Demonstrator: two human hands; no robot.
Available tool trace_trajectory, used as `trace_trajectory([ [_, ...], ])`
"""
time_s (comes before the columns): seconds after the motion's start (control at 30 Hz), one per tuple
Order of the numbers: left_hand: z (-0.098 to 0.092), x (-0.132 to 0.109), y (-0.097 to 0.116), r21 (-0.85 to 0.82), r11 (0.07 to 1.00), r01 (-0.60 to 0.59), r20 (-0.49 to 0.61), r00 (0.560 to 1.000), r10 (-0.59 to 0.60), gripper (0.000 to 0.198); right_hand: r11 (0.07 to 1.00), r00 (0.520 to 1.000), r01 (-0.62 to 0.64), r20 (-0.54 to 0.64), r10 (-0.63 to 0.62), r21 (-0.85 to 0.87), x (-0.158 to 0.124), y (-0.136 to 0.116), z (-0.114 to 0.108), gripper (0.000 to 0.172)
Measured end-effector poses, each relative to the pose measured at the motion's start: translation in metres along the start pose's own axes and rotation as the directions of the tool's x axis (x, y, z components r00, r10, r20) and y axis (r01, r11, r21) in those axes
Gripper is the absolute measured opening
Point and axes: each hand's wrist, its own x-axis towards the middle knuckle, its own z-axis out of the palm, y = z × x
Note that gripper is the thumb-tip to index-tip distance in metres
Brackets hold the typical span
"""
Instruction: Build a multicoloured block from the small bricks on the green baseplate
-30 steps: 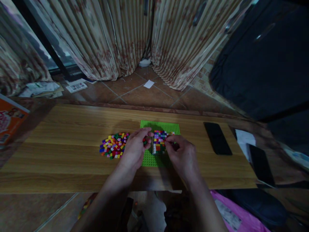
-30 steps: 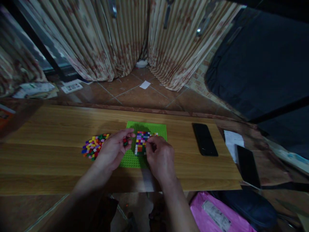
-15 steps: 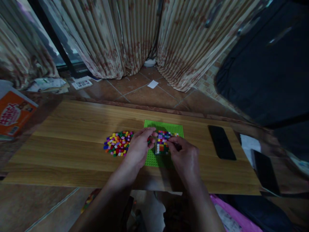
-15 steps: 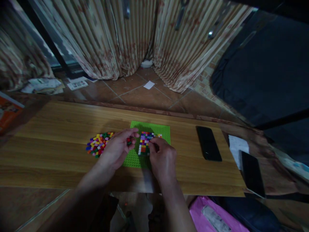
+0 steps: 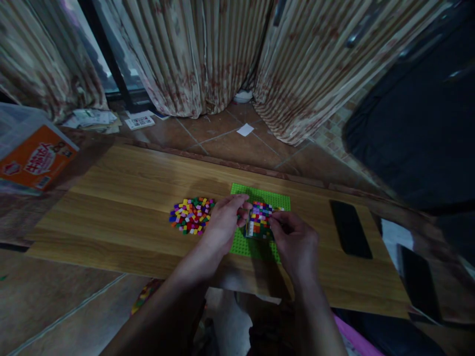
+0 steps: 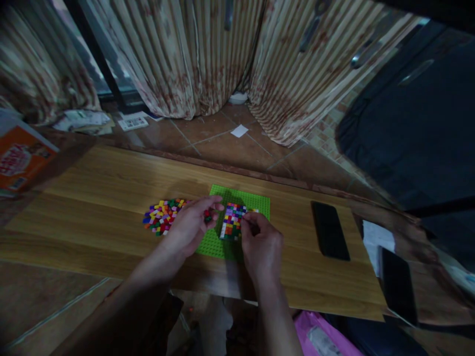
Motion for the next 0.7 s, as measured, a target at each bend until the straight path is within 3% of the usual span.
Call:
trace_trajectory([
  [0.7,0.0008,0.0002,-0.0051,0.042,0.999,0.012,-0.013,1.0,-0.012,0.013,0.982,0.992,-0.108,-0.053,0.118,0.156,0.0008,0.0035,0.0072,0.012],
])
